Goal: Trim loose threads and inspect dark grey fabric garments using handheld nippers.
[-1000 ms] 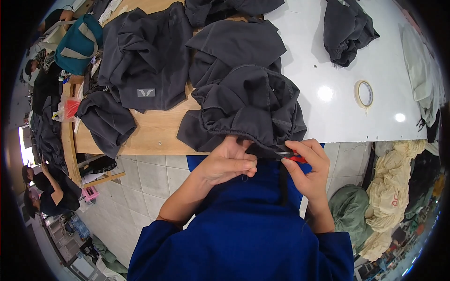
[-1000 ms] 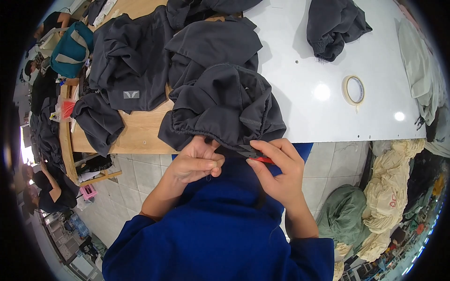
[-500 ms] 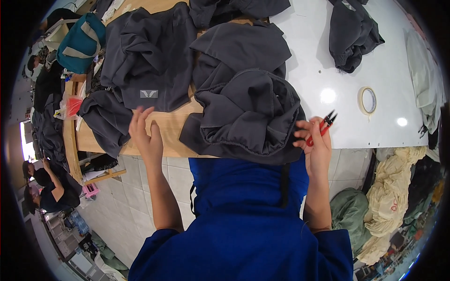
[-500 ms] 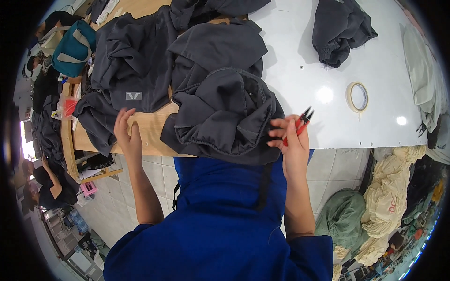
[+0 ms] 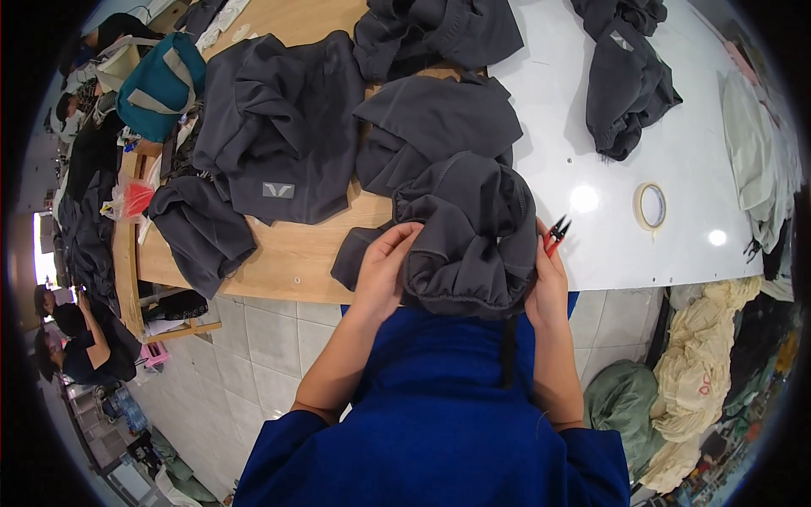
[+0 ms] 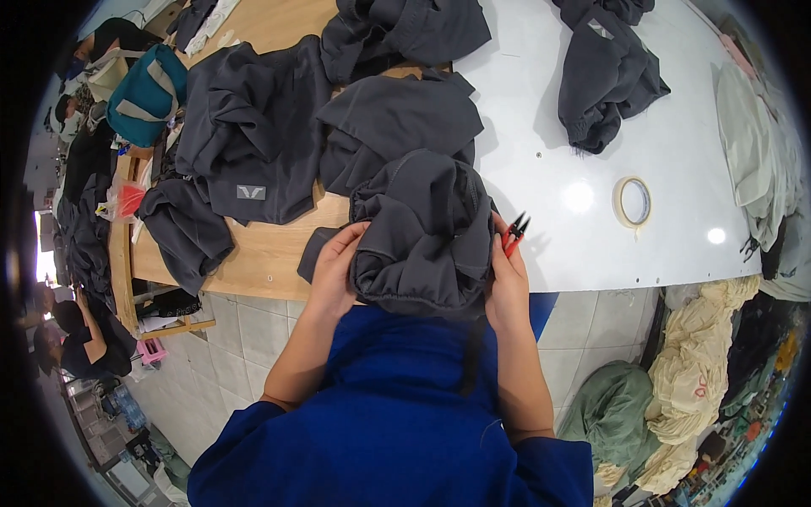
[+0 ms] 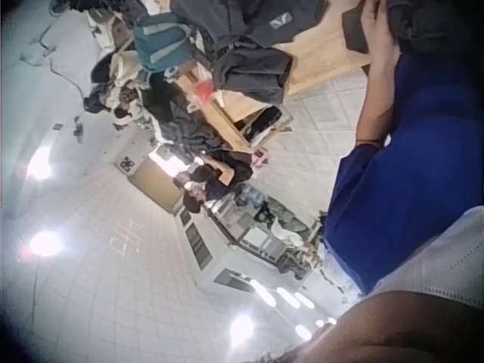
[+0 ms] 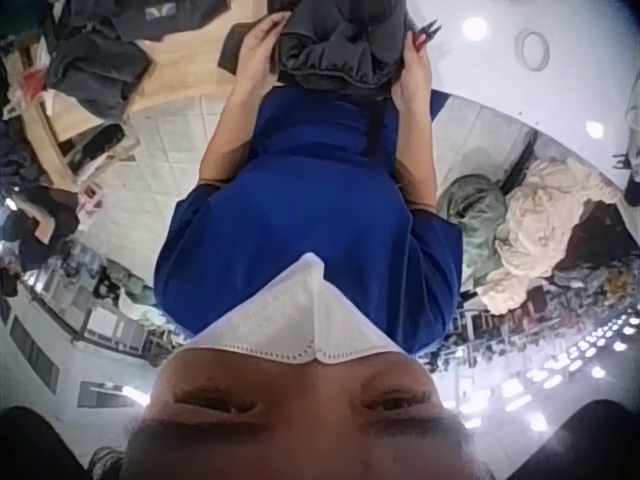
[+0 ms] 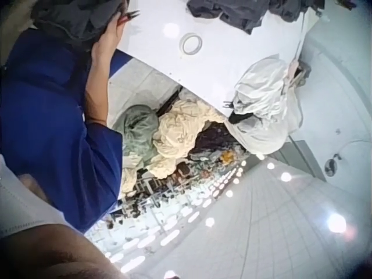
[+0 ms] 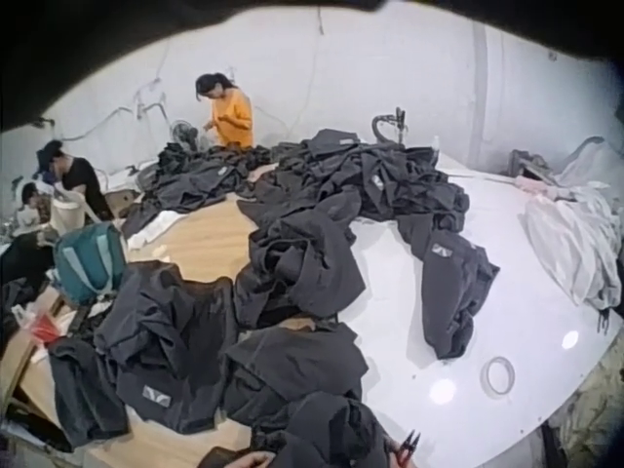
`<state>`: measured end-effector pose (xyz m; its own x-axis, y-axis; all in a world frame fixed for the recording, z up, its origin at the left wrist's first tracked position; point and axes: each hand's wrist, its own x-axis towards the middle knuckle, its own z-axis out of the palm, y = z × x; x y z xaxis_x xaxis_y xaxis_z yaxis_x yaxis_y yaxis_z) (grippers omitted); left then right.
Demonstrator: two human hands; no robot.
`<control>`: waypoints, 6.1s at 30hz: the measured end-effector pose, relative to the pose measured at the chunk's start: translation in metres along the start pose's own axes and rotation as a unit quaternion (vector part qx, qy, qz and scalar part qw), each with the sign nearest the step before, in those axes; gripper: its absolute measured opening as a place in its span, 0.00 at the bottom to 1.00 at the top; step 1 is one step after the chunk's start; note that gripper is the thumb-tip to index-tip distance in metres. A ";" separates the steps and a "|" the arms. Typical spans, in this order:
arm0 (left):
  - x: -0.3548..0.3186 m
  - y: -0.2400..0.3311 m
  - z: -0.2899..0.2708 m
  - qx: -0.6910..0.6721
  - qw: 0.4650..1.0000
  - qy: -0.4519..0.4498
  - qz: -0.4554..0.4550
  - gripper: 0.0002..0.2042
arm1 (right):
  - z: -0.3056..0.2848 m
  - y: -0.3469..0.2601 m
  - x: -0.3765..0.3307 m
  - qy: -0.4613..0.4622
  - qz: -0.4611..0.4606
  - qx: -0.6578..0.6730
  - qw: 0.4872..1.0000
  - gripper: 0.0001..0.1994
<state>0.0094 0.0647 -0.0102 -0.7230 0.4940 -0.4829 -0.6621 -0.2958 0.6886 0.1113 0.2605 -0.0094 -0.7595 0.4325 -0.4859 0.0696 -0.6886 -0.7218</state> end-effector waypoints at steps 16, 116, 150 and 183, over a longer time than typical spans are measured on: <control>-0.020 0.028 -0.002 0.004 0.991 -0.126 0.042 0.27 | -0.028 -0.015 0.007 -0.029 0.001 0.307 0.951 0.11; 0.022 0.038 -0.054 -0.036 0.989 0.122 0.077 0.22 | 0.004 -0.027 0.049 0.077 -0.279 -0.611 0.737 0.10; 0.020 0.040 -0.079 -0.049 0.990 0.130 0.035 0.24 | -0.036 -0.033 -0.006 0.077 -0.061 -0.190 0.977 0.09; -0.025 0.043 0.046 0.022 0.995 -0.073 0.069 0.31 | -0.004 -0.026 -0.025 -0.093 -0.176 -0.046 0.979 0.12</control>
<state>0.0078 0.0775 0.0559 -0.7679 0.5657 -0.3005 -0.5470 -0.3349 0.7672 0.1310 0.2706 0.0194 -0.8511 0.5141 -0.1062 -0.1664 -0.4561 -0.8743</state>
